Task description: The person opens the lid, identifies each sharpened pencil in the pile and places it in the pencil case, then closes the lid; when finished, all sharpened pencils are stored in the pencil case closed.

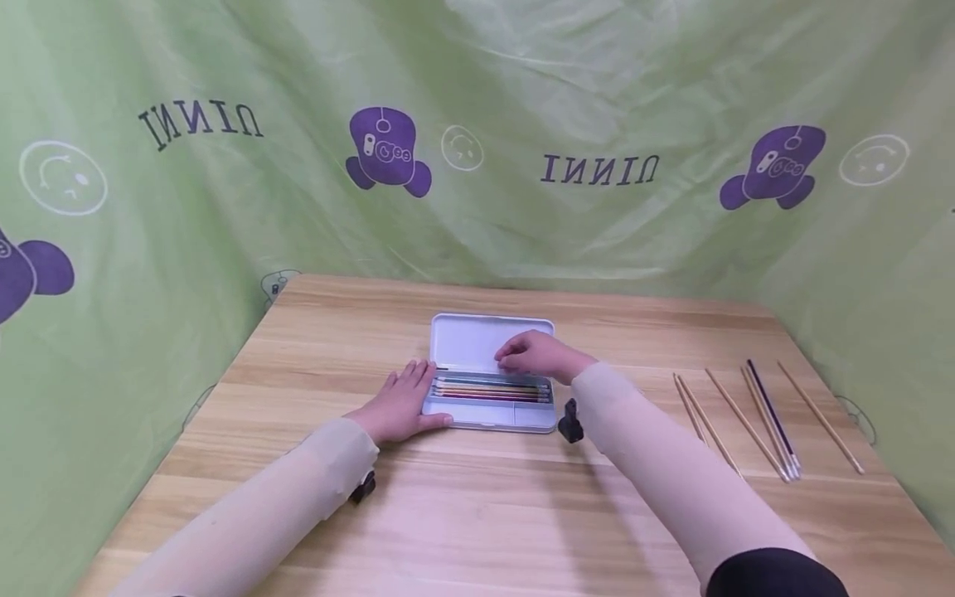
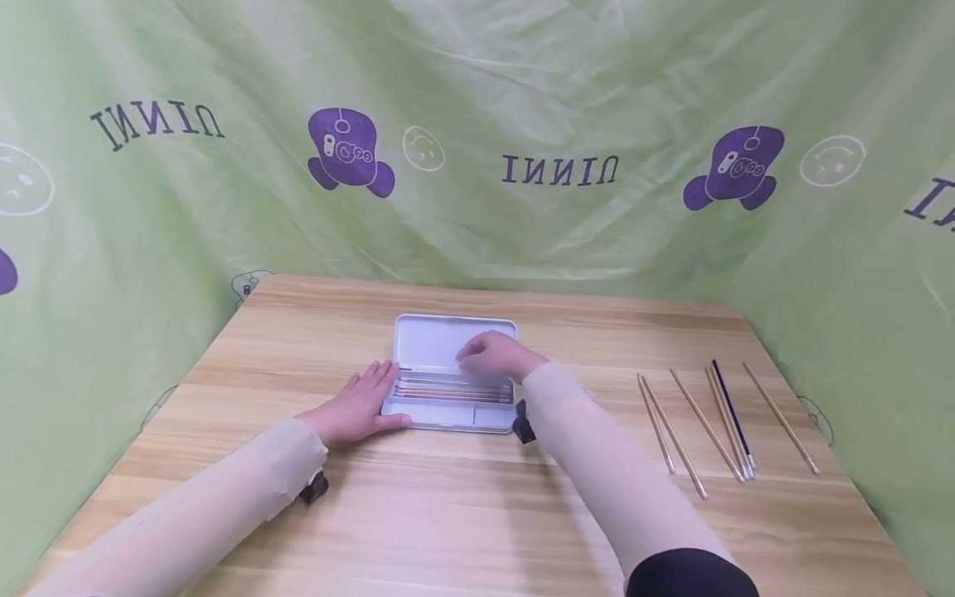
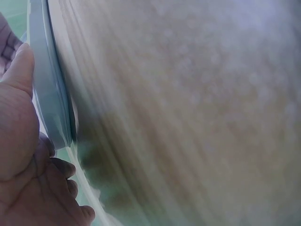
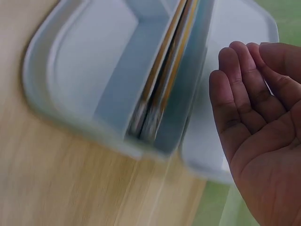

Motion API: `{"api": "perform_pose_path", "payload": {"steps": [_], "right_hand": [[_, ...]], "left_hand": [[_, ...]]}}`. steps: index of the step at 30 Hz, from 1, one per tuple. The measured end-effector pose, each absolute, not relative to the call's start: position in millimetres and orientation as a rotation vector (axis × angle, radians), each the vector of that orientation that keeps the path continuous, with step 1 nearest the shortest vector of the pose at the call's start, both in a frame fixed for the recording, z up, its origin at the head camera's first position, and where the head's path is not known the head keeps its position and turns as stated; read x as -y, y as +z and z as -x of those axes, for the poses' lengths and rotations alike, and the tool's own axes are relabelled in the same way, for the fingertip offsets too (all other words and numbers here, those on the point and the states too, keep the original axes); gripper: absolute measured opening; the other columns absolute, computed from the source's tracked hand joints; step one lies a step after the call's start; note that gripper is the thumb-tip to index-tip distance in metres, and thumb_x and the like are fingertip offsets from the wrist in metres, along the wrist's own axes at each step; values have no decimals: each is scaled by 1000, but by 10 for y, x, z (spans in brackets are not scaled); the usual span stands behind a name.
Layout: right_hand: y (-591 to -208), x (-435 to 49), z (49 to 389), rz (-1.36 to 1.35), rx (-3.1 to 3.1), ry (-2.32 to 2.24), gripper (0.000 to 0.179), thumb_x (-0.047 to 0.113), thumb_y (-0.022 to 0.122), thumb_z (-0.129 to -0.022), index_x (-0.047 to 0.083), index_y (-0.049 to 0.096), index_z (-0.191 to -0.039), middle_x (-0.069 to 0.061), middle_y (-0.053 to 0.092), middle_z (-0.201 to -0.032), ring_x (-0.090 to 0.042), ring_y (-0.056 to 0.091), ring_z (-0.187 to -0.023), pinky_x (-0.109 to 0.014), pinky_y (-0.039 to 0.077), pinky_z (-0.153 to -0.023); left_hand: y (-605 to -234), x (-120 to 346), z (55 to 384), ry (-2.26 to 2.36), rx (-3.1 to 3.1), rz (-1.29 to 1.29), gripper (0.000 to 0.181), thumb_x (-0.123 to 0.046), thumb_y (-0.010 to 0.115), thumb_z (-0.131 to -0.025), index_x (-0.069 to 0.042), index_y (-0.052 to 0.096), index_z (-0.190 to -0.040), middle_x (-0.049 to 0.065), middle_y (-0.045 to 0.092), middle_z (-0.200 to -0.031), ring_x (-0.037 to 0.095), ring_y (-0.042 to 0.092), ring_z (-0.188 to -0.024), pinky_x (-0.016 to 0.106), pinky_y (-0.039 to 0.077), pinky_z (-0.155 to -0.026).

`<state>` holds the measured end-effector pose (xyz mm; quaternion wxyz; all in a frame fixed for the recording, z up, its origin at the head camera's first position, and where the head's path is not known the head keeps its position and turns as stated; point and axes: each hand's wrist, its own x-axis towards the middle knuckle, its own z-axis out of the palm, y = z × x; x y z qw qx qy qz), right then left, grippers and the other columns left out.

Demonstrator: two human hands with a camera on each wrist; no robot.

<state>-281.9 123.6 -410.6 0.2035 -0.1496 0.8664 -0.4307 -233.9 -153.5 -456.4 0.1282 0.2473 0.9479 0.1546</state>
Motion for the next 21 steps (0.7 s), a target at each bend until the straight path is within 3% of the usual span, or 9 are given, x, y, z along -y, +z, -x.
{"api": "perform_pose_path", "payload": {"steps": [6,11,21], "right_hand": [[-4040,-1638,2759,300,-2414,-1318,29,4,61,-100,-14,65,-123,-22,70,-114,-29,68,-105,-42,56,-96],[-4044,-1929,2722,273,-2395,-1415,38,4,62,-100,-18,58,-131,-30,63,-129,-35,64,-115,-47,52,-103],[-4089,-2469,2550,163,-2437,-1482,51,11,58,-104,-20,44,-142,-37,49,-144,-46,55,-130,-47,47,-109]], "left_hand": [[-4595,1531,2350,450,-2759,-723,101,-55,64,-99,11,18,-159,32,15,-166,46,10,-154,63,11,-122],[-4610,1535,2357,445,-2765,-725,101,-56,63,-99,11,17,-160,33,15,-166,47,10,-154,63,10,-122],[-4574,1530,2337,466,-2752,-721,102,-56,63,-99,11,17,-160,33,15,-165,47,9,-154,63,10,-122]]}}
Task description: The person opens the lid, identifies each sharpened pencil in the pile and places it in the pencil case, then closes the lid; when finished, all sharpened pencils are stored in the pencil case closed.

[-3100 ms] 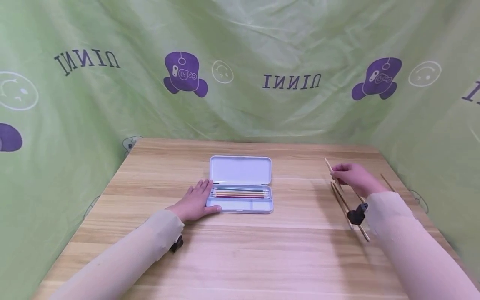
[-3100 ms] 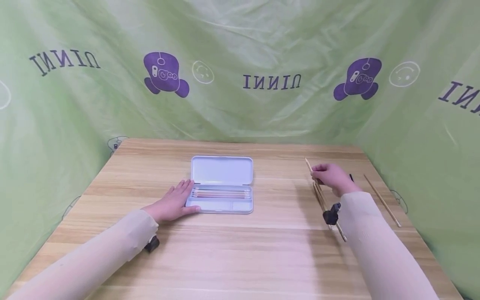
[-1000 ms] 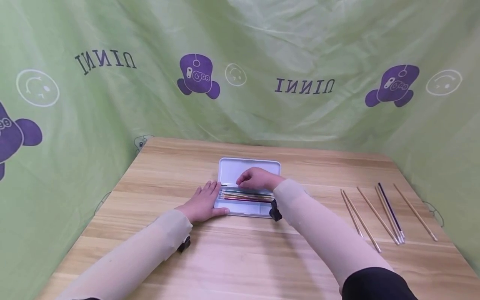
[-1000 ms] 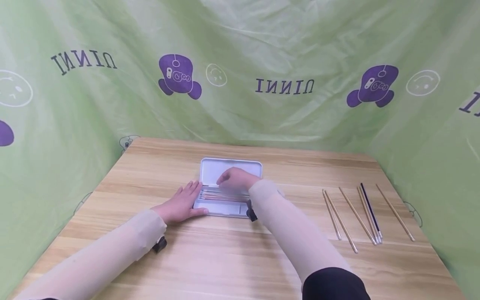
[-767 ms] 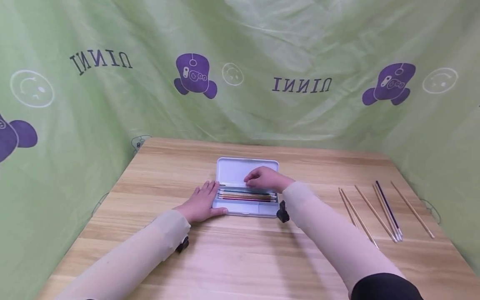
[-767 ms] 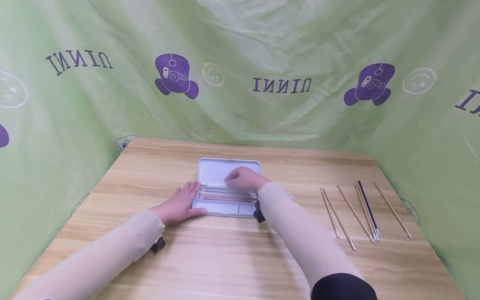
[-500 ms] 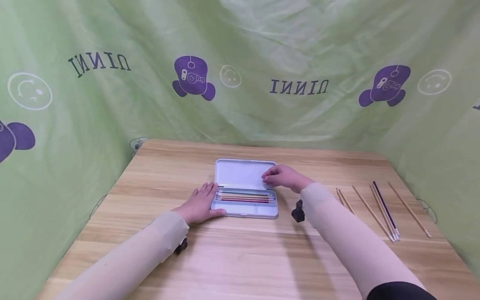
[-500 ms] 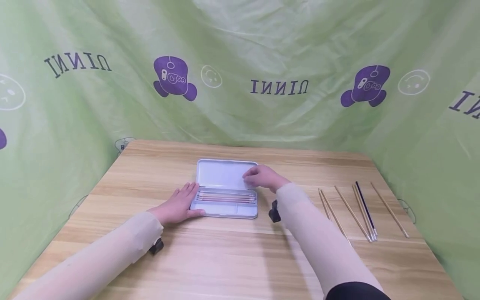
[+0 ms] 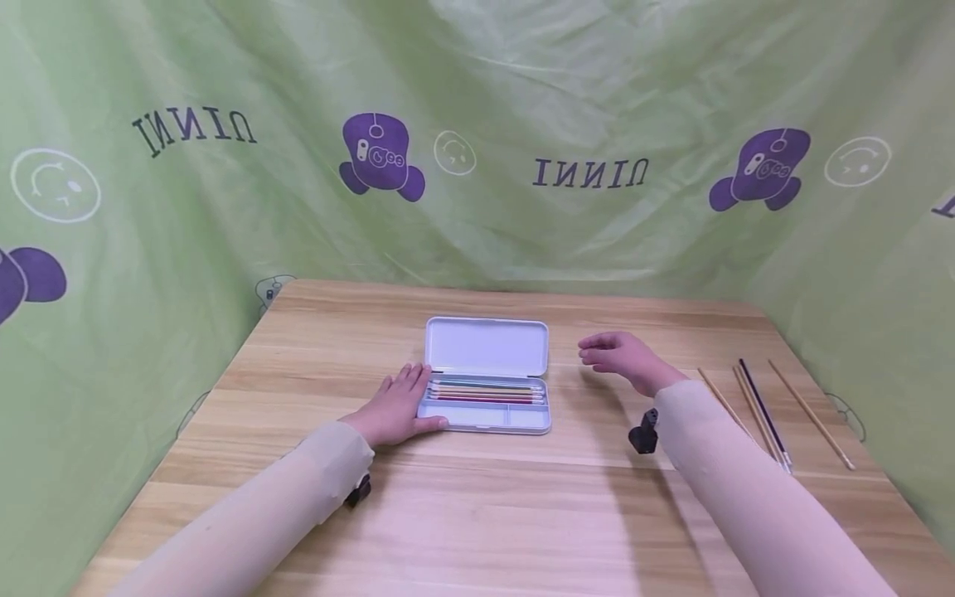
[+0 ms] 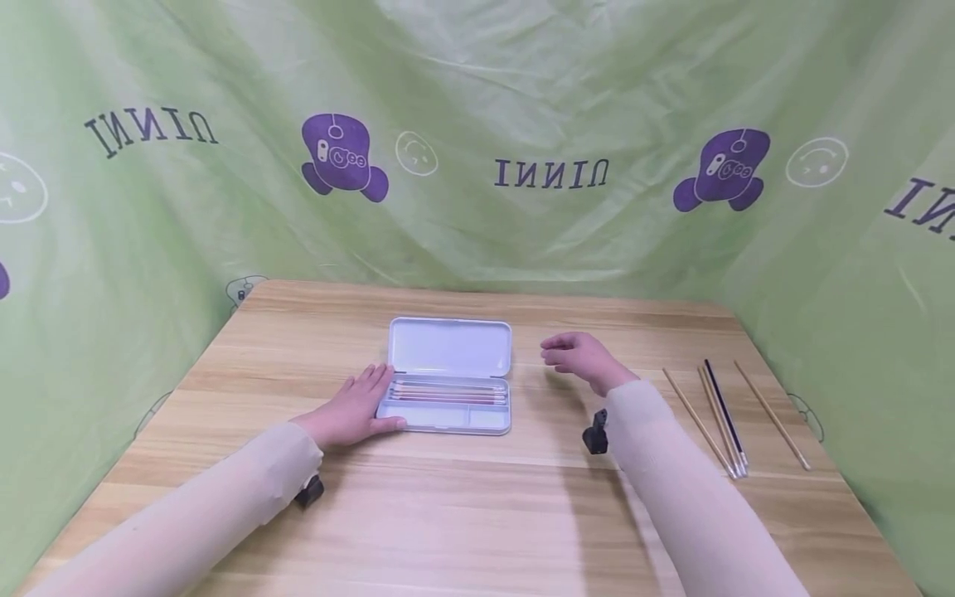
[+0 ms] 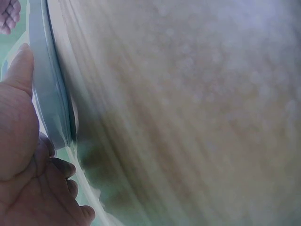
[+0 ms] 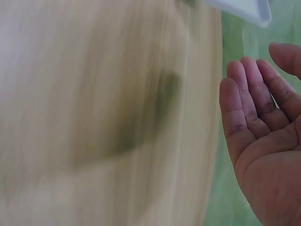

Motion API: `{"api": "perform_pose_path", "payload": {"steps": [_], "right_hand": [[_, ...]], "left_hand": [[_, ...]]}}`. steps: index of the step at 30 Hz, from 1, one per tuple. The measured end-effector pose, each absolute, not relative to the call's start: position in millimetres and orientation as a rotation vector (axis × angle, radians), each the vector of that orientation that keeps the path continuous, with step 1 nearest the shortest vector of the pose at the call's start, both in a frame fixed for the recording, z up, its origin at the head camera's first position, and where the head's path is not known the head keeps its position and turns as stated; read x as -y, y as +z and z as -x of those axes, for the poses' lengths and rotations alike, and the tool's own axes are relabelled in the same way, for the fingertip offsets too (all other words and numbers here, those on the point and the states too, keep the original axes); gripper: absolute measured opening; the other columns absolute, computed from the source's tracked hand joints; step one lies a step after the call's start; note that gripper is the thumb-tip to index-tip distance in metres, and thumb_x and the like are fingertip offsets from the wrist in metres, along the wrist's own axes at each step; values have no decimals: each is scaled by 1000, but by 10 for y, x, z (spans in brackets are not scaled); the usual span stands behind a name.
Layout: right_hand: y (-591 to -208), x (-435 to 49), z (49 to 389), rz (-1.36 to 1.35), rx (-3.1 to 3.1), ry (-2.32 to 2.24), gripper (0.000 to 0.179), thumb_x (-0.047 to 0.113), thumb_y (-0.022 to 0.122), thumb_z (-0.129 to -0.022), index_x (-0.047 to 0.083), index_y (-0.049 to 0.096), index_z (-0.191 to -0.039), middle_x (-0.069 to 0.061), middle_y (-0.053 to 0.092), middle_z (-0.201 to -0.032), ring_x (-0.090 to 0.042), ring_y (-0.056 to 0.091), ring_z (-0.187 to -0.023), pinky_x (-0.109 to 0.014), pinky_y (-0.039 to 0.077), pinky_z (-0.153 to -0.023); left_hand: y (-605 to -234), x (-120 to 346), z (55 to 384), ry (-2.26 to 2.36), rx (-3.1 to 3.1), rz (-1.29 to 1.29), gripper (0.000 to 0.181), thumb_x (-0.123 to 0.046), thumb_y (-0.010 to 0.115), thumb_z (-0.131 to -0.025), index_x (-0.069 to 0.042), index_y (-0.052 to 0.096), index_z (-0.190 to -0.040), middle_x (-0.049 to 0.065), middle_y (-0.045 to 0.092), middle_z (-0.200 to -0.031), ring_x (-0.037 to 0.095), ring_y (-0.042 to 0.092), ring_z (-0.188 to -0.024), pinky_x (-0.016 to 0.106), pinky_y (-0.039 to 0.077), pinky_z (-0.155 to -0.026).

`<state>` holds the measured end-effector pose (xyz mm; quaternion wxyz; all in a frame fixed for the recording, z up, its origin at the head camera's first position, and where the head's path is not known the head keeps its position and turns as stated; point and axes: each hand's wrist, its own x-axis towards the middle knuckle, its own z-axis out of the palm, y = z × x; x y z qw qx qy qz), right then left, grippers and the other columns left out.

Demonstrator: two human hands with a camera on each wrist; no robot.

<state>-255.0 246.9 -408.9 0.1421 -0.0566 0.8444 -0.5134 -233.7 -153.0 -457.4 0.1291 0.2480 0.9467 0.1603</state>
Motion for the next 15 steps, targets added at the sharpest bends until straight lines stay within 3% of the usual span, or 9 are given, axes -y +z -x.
{"api": "perform_pose_path", "payload": {"steps": [9,15], "right_hand": [[-4152,-2876,2343,65,-2458,-1558,54,11,56,-106,-22,38,-145,-40,42,-148,-47,50,-134,-45,44,-111],[-4201,-3069,2210,16,-2500,-1580,53,10,55,-106,-23,38,-144,-41,42,-147,-41,55,-129,-40,48,-107]], "left_hand": [[-4576,1528,2342,488,-2741,-720,102,-54,64,-99,11,14,-160,33,13,-166,47,7,-154,63,7,-122],[-4702,1549,2386,506,-2750,-727,105,-58,63,-98,8,10,-162,31,10,-167,45,3,-155,62,3,-123]]}}
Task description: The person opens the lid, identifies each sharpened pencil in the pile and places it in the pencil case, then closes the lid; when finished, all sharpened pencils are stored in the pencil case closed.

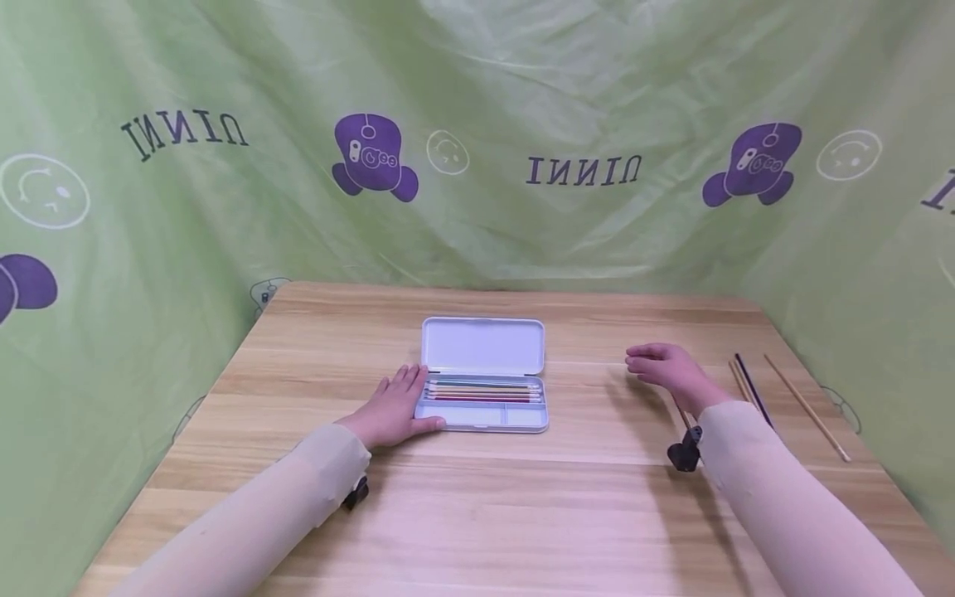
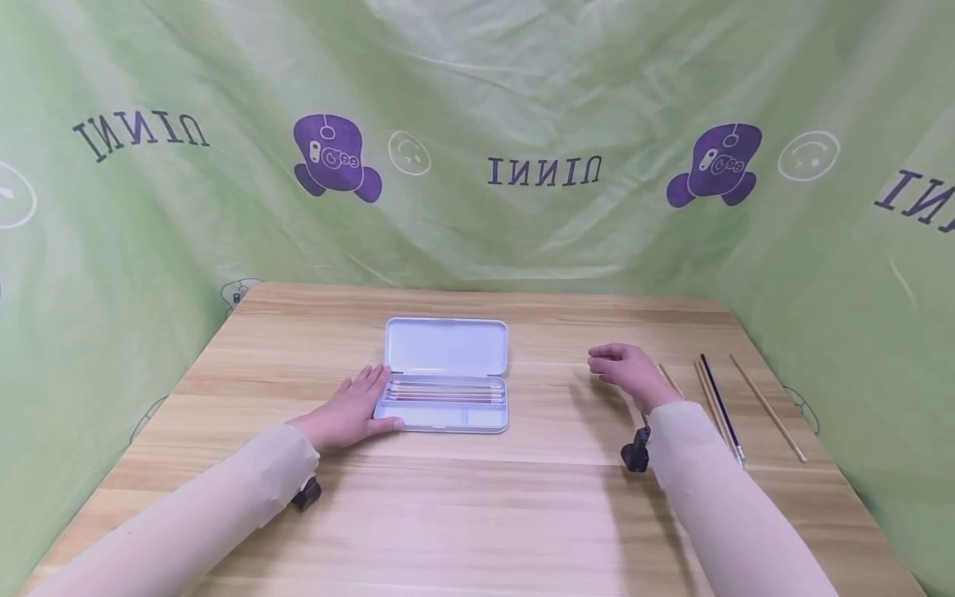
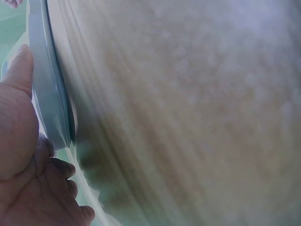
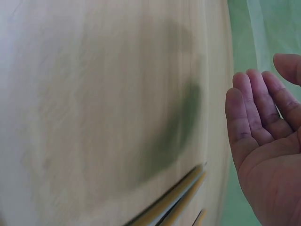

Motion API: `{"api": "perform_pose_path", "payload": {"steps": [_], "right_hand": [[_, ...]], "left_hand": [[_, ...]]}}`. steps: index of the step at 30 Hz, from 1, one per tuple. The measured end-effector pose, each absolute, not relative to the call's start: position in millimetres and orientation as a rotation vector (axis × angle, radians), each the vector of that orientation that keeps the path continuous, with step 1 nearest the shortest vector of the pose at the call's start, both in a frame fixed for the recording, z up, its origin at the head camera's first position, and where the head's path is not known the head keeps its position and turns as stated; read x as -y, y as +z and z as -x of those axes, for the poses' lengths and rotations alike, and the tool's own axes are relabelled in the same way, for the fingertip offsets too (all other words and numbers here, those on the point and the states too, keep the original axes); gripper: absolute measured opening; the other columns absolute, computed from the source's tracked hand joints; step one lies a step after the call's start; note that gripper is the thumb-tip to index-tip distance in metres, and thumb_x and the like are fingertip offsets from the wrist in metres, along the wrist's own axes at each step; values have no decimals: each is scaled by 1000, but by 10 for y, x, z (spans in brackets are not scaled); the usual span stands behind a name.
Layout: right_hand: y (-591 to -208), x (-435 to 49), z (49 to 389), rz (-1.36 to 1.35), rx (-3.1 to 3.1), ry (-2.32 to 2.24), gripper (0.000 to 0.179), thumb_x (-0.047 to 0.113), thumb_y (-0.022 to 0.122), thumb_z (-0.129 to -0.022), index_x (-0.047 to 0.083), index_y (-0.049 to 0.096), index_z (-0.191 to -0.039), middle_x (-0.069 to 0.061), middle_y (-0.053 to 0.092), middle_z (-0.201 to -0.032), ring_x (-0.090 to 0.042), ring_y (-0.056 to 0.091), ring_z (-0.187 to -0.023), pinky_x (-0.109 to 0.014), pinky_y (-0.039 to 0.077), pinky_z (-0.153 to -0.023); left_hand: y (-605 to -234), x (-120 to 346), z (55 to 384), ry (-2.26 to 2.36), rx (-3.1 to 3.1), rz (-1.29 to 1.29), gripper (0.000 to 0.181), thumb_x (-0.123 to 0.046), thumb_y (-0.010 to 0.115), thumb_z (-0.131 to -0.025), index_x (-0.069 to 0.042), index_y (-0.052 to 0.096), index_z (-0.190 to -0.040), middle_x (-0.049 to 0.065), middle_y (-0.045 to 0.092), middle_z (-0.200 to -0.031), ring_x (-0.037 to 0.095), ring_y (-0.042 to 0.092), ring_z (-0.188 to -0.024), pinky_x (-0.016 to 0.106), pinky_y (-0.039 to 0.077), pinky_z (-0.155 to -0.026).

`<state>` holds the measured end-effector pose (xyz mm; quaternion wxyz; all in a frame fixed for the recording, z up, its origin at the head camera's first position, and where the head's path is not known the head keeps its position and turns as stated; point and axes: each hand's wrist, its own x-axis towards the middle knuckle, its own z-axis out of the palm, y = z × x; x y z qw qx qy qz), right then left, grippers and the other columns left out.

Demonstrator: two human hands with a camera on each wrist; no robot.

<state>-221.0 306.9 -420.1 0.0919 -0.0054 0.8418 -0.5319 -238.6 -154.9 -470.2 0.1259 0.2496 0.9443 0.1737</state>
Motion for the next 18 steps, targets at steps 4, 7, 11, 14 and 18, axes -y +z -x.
{"api": "perform_pose_path", "payload": {"steps": [4,7,11,14,18], "right_hand": [[-4260,-3217,2102,-33,-2532,-1572,53,10,54,-107,-23,37,-144,-42,43,-146,-32,61,-121,-35,51,-103],[-4293,-3334,2010,-88,-2534,-1584,53,9,55,-106,-23,36,-144,-42,43,-144,-16,66,-108,-28,53,-96],[-4332,-3467,1906,-163,-2548,-1594,53,9,56,-106,-25,36,-143,-39,52,-136,0,63,-92,-20,55,-84],[-4354,-3528,1849,-221,-2573,-1565,53,11,56,-107,-25,37,-142,-32,60,-129,2,63,-89,-18,54,-81],[-4382,-3551,1811,-260,-2619,-1522,52,12,55,-107,-24,39,-142,-34,57,-132,2,62,-92,-14,52,-81]], "left_hand": [[-4711,1548,2386,518,-2757,-745,105,-57,63,-97,9,12,-161,32,11,-166,46,5,-155,63,5,-122],[-4639,1538,2348,504,-2747,-740,104,-56,63,-99,11,13,-160,33,11,-165,48,6,-154,63,6,-122],[-4542,1528,2311,504,-2732,-724,102,-54,62,-100,12,13,-160,34,12,-165,48,6,-154,63,7,-122],[-4544,1526,2318,512,-2731,-728,102,-55,62,-100,12,14,-160,34,12,-165,49,6,-154,64,7,-122],[-4619,1536,2346,491,-2745,-736,103,-57,60,-100,10,12,-161,33,11,-166,47,5,-154,62,6,-122]]}}
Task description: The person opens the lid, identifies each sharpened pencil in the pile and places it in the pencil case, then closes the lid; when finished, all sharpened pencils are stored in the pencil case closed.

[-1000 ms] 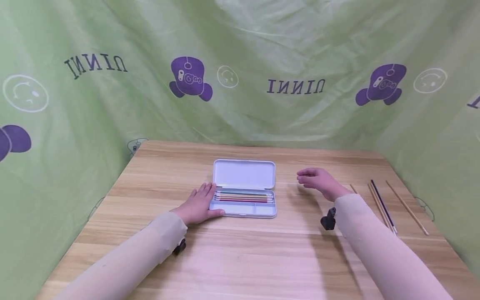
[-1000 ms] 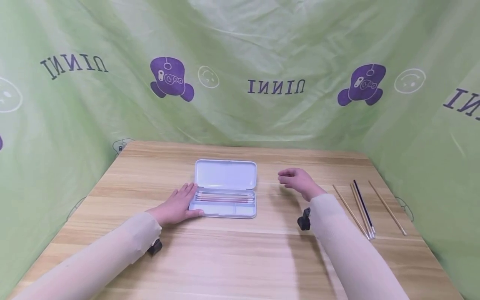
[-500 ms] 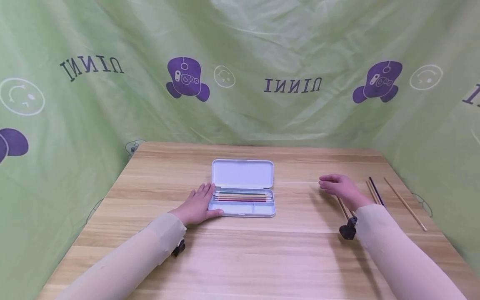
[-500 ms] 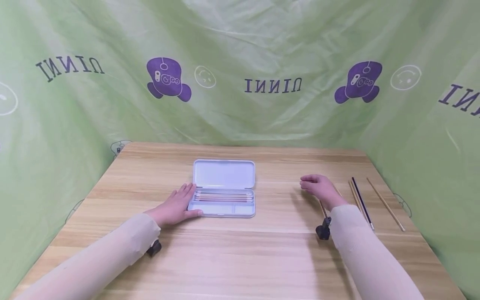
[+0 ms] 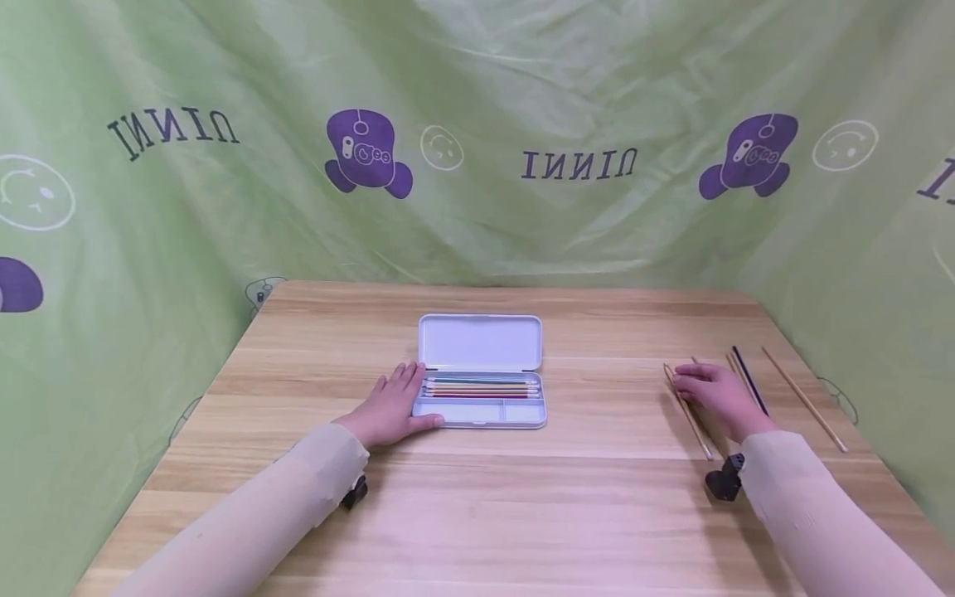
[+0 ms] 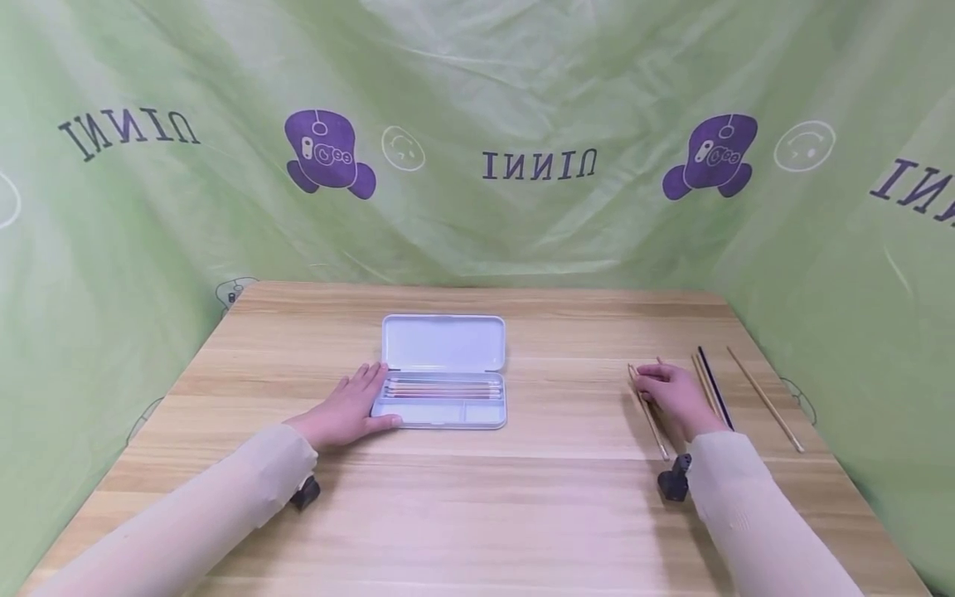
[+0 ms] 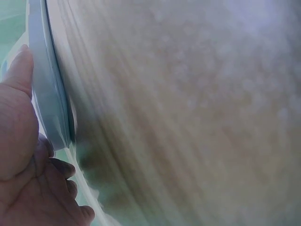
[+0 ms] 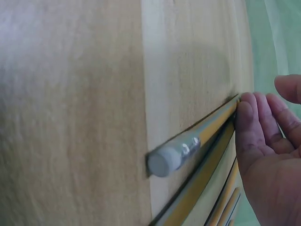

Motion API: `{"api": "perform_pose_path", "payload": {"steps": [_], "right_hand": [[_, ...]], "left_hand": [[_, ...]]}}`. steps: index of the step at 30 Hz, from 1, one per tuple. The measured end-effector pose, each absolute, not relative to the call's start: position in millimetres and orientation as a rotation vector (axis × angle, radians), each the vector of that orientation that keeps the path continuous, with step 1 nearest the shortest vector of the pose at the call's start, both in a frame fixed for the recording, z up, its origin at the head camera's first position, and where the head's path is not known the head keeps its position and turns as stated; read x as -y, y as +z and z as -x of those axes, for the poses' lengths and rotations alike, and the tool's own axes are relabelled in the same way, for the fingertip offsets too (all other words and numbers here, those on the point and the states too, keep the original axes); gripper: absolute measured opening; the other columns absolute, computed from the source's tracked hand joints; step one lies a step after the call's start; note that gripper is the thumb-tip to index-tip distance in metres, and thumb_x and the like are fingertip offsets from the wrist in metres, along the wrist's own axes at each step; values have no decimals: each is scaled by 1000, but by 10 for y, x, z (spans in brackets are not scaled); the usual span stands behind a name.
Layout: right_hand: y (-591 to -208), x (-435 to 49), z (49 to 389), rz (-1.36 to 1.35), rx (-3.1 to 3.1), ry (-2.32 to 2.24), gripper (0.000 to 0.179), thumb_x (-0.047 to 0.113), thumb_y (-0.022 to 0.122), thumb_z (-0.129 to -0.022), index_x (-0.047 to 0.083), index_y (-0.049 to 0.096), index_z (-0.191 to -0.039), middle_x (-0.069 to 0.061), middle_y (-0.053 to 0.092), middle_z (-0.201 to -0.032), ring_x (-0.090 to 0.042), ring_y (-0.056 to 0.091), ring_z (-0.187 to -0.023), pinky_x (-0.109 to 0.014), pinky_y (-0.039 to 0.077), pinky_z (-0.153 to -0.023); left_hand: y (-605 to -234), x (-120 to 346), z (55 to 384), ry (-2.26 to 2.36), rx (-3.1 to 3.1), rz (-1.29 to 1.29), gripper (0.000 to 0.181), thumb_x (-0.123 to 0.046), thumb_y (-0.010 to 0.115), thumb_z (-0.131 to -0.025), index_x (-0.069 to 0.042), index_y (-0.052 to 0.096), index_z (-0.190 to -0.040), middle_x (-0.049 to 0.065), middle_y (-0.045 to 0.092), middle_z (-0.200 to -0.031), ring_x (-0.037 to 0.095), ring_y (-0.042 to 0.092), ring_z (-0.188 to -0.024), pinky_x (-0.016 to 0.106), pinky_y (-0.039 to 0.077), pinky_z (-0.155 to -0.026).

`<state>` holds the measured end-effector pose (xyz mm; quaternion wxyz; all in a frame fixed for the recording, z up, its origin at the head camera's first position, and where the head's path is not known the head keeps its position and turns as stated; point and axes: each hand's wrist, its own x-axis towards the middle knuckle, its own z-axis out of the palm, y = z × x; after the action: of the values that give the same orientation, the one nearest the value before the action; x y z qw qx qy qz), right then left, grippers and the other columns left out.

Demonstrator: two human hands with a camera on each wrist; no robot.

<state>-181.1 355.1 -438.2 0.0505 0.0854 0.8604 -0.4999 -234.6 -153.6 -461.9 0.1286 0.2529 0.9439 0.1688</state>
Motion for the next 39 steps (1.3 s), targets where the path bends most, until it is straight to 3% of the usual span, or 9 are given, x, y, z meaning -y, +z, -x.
{"api": "perform_pose_path", "payload": {"steps": [3,7,10,18,26,34,39], "right_hand": [[-4378,-3531,1805,-249,-2695,-1418,51,15,54,-108,-22,42,-141,-39,50,-139,-15,65,-104,-22,53,-87],[-4370,-3497,1801,-249,-2818,-1217,49,17,53,-107,-19,47,-140,-40,49,-141,-46,56,-123,-47,51,-100],[-4375,-3471,1802,-257,-2858,-1159,48,15,53,-105,-19,49,-138,-41,49,-140,-54,50,-127,-59,45,-103],[-4421,-3343,1829,-158,-2909,-1133,45,7,60,-101,-22,51,-135,-40,57,-131,-54,57,-121,-59,47,-102],[-4504,-3223,1831,-181,-2887,-1175,56,6,69,-96,-21,47,-139,-38,56,-134,-51,57,-123,-56,47,-104],[-4487,-3212,1873,-103,-2956,-977,37,3,69,-93,-19,61,-121,-31,69,-111,-45,66,-106,-56,52,-95],[-4384,-3147,1946,-93,-2918,-950,33,1,65,-92,-18,63,-119,-28,69,-108,-43,65,-104,-55,53,-93]], "left_hand": [[-4643,1540,2355,484,-2749,-734,103,-59,58,-100,9,11,-161,32,11,-166,46,5,-155,62,6,-123],[-4593,1528,2341,508,-2738,-732,103,-56,61,-100,12,13,-160,35,12,-165,49,7,-154,64,7,-122],[-4554,1521,2332,503,-2736,-722,101,-55,62,-100,12,14,-159,34,13,-165,49,7,-154,64,8,-122],[-4542,1514,2323,498,-2736,-716,101,-54,62,-100,12,14,-160,34,13,-165,48,8,-154,63,8,-122],[-4552,1517,2329,500,-2737,-724,102,-55,62,-100,12,14,-160,34,13,-165,48,7,-154,63,8,-122],[-4539,1519,2317,506,-2738,-718,101,-54,63,-100,13,15,-159,35,14,-164,49,9,-154,63,9,-122],[-4526,1513,2314,499,-2734,-714,102,-54,63,-99,13,15,-159,35,15,-165,49,9,-154,63,9,-122]]}}
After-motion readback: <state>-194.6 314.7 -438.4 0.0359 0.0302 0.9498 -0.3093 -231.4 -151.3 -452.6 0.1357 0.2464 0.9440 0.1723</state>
